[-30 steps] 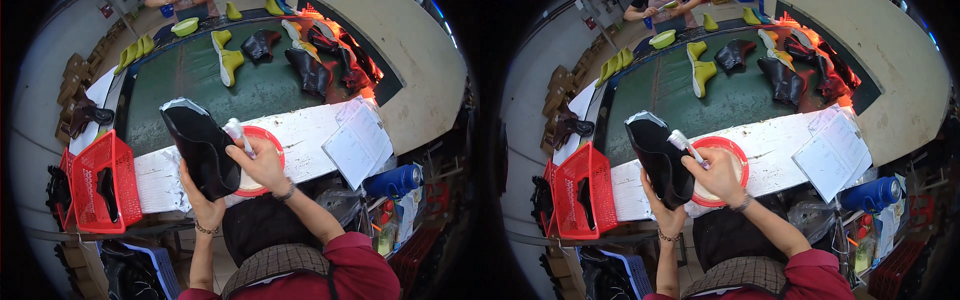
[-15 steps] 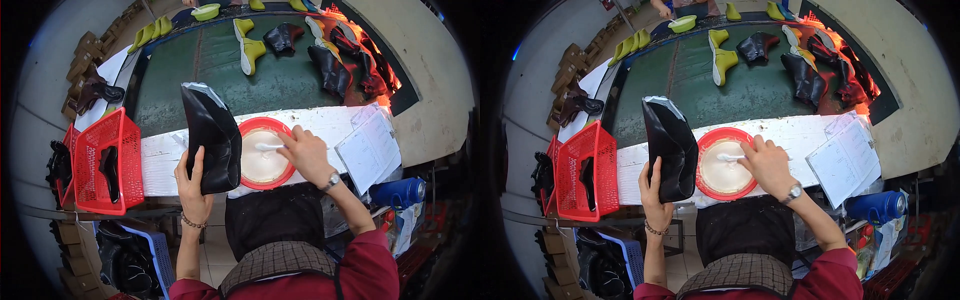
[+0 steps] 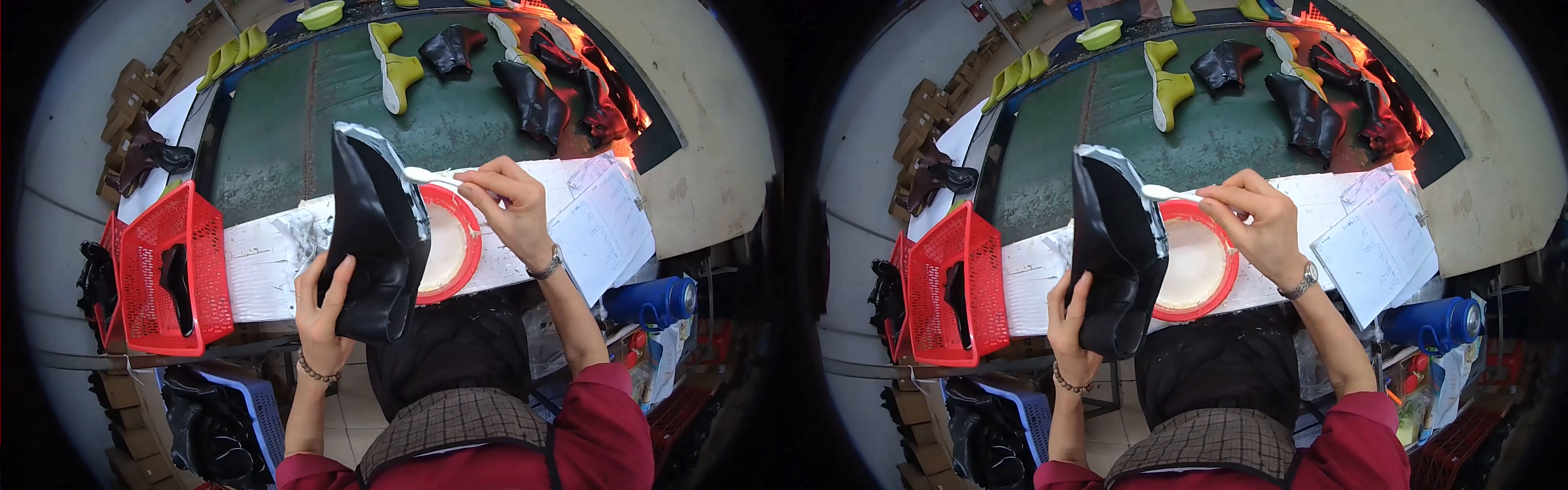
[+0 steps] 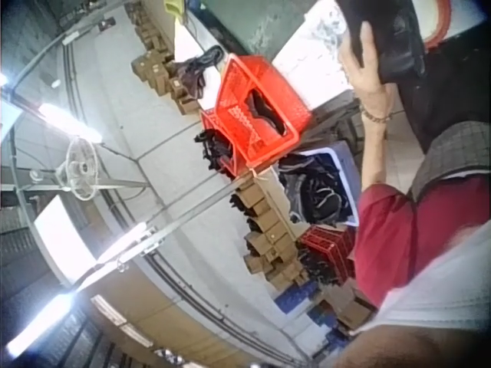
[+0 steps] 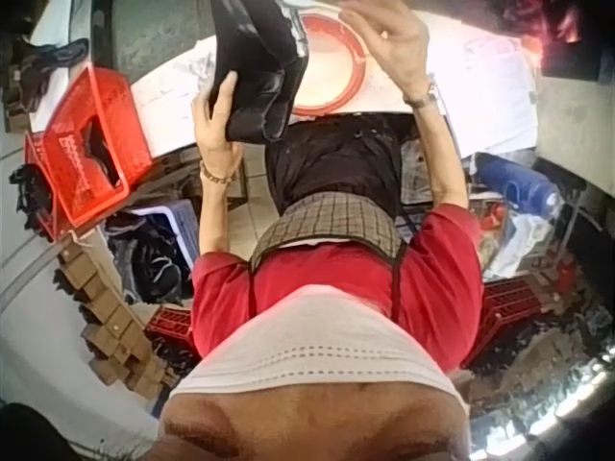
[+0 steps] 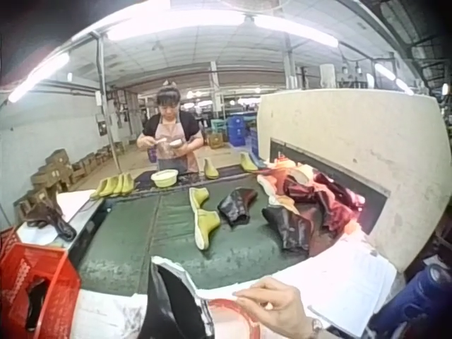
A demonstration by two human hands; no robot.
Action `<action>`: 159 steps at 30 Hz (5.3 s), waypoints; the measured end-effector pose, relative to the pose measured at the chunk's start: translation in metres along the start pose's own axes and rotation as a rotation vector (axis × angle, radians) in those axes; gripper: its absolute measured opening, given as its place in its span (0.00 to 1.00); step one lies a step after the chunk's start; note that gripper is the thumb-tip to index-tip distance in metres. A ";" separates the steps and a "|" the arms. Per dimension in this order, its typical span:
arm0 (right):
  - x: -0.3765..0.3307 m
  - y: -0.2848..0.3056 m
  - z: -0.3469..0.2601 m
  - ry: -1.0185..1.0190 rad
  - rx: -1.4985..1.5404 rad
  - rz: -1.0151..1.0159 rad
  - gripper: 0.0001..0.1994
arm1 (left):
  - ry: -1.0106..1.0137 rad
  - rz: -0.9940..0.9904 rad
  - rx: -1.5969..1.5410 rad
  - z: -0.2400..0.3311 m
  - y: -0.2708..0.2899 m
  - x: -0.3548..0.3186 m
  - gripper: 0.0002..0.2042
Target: Apply adhesive to the edges of black shoe uppers using a brush and a bowl of glue.
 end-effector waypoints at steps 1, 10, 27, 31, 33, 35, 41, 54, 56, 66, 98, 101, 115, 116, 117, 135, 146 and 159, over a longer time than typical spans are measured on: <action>0.001 0.000 -0.004 0.015 0.045 -0.013 0.09 | 0.013 0.035 -0.004 -0.002 0.001 0.002 0.33; -0.040 -0.010 -0.033 0.046 0.133 -0.144 0.11 | 0.060 0.292 0.033 -0.011 0.009 0.020 0.34; -0.045 -0.076 0.028 0.225 -0.807 -0.377 0.06 | 0.715 0.192 -0.924 -0.119 0.002 -0.073 0.14; -0.036 -0.058 0.022 0.159 -0.681 -0.391 0.04 | 0.929 0.050 -1.219 -0.124 -0.001 -0.100 0.18; -0.022 -0.035 0.001 0.072 -0.417 -0.366 0.06 | 0.965 0.042 -1.256 -0.128 0.002 -0.111 0.20; -0.015 -0.021 -0.005 0.005 -0.013 -0.344 0.16 | 0.984 0.058 -1.283 -0.129 -0.003 -0.120 0.24; -0.006 -0.019 -0.043 0.242 0.113 -0.321 0.13 | 0.903 0.160 -1.583 -0.118 -0.018 -0.101 0.31; -0.013 -0.004 -0.045 0.281 -0.132 -0.284 0.09 | 0.957 -0.167 -1.475 -0.097 -0.032 -0.084 0.30; -0.008 -0.008 -0.048 0.273 -0.134 -0.297 0.09 | 0.924 -0.274 -1.466 -0.090 -0.041 -0.081 0.30; -0.001 -0.009 -0.063 0.282 -0.109 -0.379 0.08 | 0.952 -0.431 -1.399 -0.059 -0.053 -0.063 0.23; -0.075 -0.028 0.159 -0.313 -0.070 -0.003 0.09 | 0.998 0.488 -1.726 -0.319 -0.167 0.111 0.12; -0.082 -0.035 0.166 -0.492 0.132 -0.016 0.08 | 1.122 0.447 -1.267 -0.374 -0.171 0.112 0.33; -0.074 0.008 0.183 -0.270 -0.023 0.179 0.11 | 0.591 0.639 1.080 -0.010 0.262 -0.195 0.14; -0.073 0.014 0.189 -0.266 -0.027 0.184 0.11 | 0.706 0.616 1.302 0.004 0.288 -0.239 0.16; -0.072 0.017 0.199 -0.290 -0.045 0.155 0.12 | 0.863 0.609 1.436 0.017 0.314 -0.285 0.19; -0.068 0.041 0.080 -0.078 -0.108 0.228 0.11 | 1.173 0.272 0.921 -0.086 0.230 -0.330 0.42; -0.068 0.025 0.028 -0.019 0.094 0.038 0.14 | 0.927 0.870 0.737 0.054 0.270 -0.236 0.28; -0.091 -0.253 -0.064 -0.380 0.614 -0.678 0.26 | 0.687 0.197 -0.248 -0.091 0.049 -0.091 0.32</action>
Point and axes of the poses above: each hand's wrist, its own x-axis towards the middle knuckle, its own y-axis out of the back of the hand, z = x × y, the point moved 9 cm from there along x, towards the middle knuckle, and after that the axes turned 9 degrees about -y, right-handed, at the moved point
